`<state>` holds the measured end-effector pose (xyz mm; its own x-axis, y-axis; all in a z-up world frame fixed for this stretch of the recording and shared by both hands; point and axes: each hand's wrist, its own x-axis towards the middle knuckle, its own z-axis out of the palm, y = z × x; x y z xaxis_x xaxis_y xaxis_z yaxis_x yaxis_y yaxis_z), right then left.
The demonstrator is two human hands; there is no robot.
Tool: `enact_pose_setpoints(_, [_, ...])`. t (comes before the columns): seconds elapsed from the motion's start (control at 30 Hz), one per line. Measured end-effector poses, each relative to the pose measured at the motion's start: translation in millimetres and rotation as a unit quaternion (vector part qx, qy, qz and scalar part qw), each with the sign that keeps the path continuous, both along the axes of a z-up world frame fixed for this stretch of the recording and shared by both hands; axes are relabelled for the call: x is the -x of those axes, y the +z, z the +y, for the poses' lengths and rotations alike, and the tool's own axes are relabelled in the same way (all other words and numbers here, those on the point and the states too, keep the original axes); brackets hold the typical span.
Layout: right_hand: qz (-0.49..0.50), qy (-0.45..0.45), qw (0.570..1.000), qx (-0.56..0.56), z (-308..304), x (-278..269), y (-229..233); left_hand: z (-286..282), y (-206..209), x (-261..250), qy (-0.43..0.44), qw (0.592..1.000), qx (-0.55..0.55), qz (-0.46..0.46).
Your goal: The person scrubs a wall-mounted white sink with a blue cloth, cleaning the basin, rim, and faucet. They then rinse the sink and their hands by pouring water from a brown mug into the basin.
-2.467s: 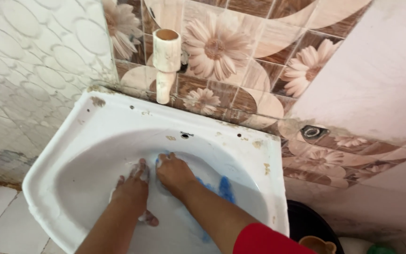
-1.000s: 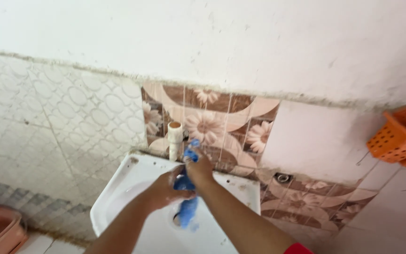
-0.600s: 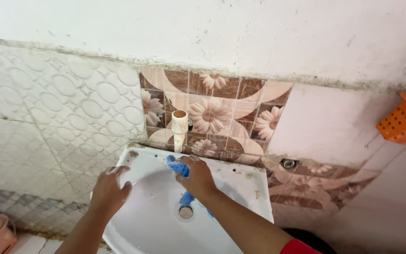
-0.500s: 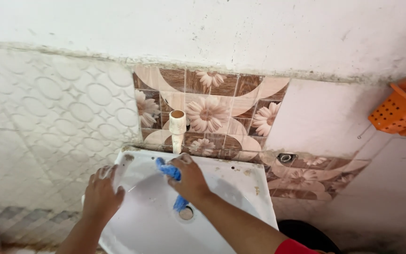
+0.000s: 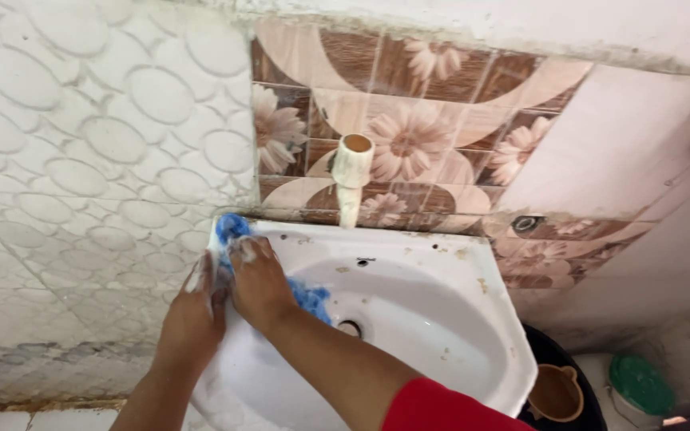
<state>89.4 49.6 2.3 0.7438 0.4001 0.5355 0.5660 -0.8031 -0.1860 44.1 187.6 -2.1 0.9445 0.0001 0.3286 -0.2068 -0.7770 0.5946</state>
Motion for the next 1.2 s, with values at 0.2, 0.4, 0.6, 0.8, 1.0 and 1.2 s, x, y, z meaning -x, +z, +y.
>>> enact_pose_setpoints(0.2, [-0.022, 0.213, 0.974, 0.072, -53.6, -3.4, 9.7, -3.2, 5.8, -3.7, -0.023, 0.999, -0.003, -0.049])
enact_pose_setpoints(0.4, [-0.005, 0.112, 0.99, 0.09, -39.6, -32.2, 19.3, -3.0, 6.4, -6.0, -0.025, 0.993, -0.061, -0.094])
enact_pose_setpoints(0.6, [-0.038, 0.199, 0.97, 0.135, -47.9, -19.3, 22.6, -3.7, 8.9, -19.6, -0.03, 0.995, -0.056, -0.082])
enact_pose_setpoints(0.8, [0.095, 0.059, 0.993, -0.045, -18.8, -16.2, 34.1, -4.5, 9.4, -18.0, -0.032, 0.995, -0.034, -0.087])
enact_pose_setpoints(1.0, [-0.076, 0.076, 0.985, 0.132, -3.9, -38.0, 36.3, -4.3, 7.4, -18.4, -0.022, 0.995, -0.054, -0.083])
enact_pose_setpoints(1.2, [-0.061, -0.032, 0.99, 0.12, -82.6, -47.8, 23.8, -6.4, 14.3, -18.4, -0.014, 0.997, -0.056, -0.056])
